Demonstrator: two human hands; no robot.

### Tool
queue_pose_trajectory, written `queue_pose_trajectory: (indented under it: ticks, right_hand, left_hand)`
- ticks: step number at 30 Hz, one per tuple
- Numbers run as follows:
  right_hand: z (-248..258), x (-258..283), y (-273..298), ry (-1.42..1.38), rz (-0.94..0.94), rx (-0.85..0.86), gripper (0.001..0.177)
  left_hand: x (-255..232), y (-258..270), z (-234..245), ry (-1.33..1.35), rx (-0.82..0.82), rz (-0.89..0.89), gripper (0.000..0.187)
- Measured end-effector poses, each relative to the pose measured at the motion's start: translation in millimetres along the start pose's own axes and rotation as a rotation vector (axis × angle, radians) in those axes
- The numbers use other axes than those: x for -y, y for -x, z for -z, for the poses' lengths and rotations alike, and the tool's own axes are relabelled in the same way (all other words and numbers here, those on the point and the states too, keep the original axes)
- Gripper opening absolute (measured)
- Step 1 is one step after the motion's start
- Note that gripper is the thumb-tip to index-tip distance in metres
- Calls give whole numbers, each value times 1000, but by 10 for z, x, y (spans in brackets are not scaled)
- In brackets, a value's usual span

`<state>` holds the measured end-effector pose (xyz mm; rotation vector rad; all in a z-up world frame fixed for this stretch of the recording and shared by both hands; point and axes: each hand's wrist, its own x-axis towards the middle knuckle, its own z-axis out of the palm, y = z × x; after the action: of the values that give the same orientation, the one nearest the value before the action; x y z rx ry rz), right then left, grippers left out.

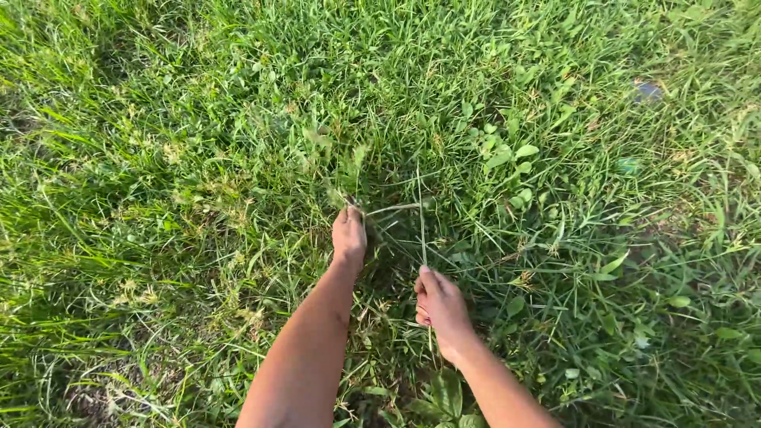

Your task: The recorder is pulling out weeds from the grass by hand.

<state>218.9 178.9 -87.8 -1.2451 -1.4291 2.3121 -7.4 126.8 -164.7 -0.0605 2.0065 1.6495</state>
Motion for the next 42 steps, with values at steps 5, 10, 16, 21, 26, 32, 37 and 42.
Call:
queue_pose_trajectory:
  ticks: [5, 10, 16, 21, 26, 32, 37, 42]
  right_hand:
    - [82, -373, -142, 311, 2, 60, 35]
    - [130, -510, -122, 350, 3, 51, 34]
    - [128, -682, -242, 390, 116, 55, 39]
    - [80, -618, -160, 476, 67, 4, 37]
    - [371, -1171, -495, 426, 105, 194, 48]
    - [-226, -954, 24, 1082, 661, 173, 30]
    - [-534, -769, 114, 702, 432, 95, 53]
    - [-563, -559, 121, 169, 111, 56, 52]
  left_hand:
    - [440, -348, -39, -235, -198, -130, 39]
    - [101, 285, 339, -285, -182, 79, 29]
    - [224, 328, 981, -76, -53, 68, 23]
    - [19, 636, 973, -272, 64, 323, 26]
    - [-266, 1019, 1341, -12, 51, 364, 25]
    - [-319, 926, 1906, 127, -24, 260, 36]
    - [-330, 1165, 1817, 59, 29, 273, 34]
    - [-545, 1503, 1524, -9, 250, 281, 32]
